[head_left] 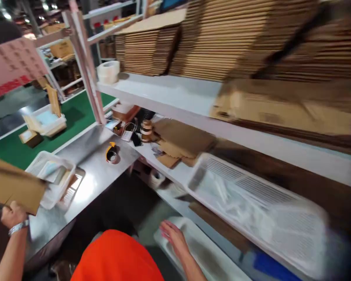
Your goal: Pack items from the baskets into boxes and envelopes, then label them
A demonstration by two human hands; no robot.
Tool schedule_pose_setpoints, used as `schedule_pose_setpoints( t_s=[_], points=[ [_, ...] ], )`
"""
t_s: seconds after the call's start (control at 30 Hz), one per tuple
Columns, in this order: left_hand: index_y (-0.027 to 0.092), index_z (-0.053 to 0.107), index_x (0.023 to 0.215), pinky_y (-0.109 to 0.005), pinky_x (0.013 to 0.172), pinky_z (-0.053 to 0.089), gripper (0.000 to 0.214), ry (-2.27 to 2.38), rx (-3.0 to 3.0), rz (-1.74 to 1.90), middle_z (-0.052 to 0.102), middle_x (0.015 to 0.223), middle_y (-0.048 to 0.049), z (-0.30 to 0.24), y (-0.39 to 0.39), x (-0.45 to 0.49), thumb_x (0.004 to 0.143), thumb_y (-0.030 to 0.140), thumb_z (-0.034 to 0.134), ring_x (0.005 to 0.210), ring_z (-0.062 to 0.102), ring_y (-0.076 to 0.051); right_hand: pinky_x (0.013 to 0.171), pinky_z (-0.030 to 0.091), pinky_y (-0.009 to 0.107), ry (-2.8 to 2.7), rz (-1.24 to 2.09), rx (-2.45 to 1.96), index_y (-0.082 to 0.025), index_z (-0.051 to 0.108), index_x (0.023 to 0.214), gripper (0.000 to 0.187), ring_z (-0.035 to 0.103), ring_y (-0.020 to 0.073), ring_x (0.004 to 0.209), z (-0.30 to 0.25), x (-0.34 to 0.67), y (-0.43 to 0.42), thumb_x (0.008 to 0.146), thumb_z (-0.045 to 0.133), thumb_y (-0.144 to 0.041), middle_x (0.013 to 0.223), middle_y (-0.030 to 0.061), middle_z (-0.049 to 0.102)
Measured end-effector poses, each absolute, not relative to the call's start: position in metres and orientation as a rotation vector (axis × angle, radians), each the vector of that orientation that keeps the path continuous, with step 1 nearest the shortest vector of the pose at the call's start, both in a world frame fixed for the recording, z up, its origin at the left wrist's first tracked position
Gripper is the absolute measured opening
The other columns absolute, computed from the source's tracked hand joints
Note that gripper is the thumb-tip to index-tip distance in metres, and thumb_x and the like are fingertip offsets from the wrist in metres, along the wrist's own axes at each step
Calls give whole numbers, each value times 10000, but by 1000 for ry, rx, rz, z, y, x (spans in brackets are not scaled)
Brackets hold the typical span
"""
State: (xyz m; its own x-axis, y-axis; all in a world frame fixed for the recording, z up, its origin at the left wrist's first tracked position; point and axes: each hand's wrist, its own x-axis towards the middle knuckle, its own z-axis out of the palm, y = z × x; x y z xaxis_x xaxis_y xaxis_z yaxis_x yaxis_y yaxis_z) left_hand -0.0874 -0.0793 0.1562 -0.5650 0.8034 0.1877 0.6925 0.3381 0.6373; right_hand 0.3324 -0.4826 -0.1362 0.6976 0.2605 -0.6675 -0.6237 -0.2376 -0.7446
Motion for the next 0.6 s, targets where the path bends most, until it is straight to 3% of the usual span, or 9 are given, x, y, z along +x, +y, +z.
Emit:
schedule_pose_setpoints(
  t_s=[0.03,0.1,0.17,0.23,0.37,0.47,0.53,0.6],
  points=[
    [107,732,882,-420,863,571,235,2492,1290,1087,486,619,27,161,-77,-101,1012,237,586,909,703,-300,889,638,593,236,888,-1609,-276,730,818,501,823,440,939,-132,336,-461,436,865,-570,842,99,783],
    [134,773,971,-381,896,572,251,2418,1312,1179,600,678,21,168,-75,-118,997,329,617,915,701,-265,938,649,607,118,964,-1595,-265,777,877,566,833,431,977,-119,335,-414,427,896,-587,917,108,820],
    [165,797,1135,-353,947,585,328,2203,1403,1244,783,898,-10,173,-78,-121,975,394,627,981,725,-245,959,664,594,-25,1016,-1565,-252,801,954,625,828,423,1059,-101,324,-368,449,920,-600,1019,124,843],
    [169,797,1221,-353,991,601,419,1958,1446,1286,847,1086,-55,176,-83,-113,941,435,634,1080,746,-262,978,675,572,-161,1050,-1520,-244,803,1050,695,806,421,1156,-80,307,-324,470,946,-600,1125,141,849],
    [177,830,1194,-365,995,626,506,1500,1579,1226,861,1192,-100,179,-89,-86,887,561,711,1111,772,-297,1152,607,579,-389,1033,-1461,-247,724,1295,883,708,431,1374,-43,273,-250,517,975,-578,1421,169,770],
    [180,834,1237,-383,982,633,536,1233,1585,1156,861,1195,-105,180,-82,-73,906,590,733,1062,790,-296,1263,517,571,-431,919,-1519,-264,612,1465,1086,507,454,1586,-27,264,-208,500,959,-623,1669,185,584],
    [173,823,1271,-393,972,635,573,1060,1471,1117,857,1203,-109,178,-71,-70,924,618,724,1064,790,-299,1305,463,561,-402,859,-1564,-292,553,1526,1185,400,452,1653,-24,269,-191,469,939,-665,1733,184,508],
    [165,824,1250,-407,977,631,596,889,1341,1065,853,1202,-112,171,-59,-66,914,649,739,1076,786,-306,1295,470,587,-421,818,-1590,-334,561,1513,1158,441,454,1629,-23,282,-187,481,895,-737,1650,178,605]
  ],
)
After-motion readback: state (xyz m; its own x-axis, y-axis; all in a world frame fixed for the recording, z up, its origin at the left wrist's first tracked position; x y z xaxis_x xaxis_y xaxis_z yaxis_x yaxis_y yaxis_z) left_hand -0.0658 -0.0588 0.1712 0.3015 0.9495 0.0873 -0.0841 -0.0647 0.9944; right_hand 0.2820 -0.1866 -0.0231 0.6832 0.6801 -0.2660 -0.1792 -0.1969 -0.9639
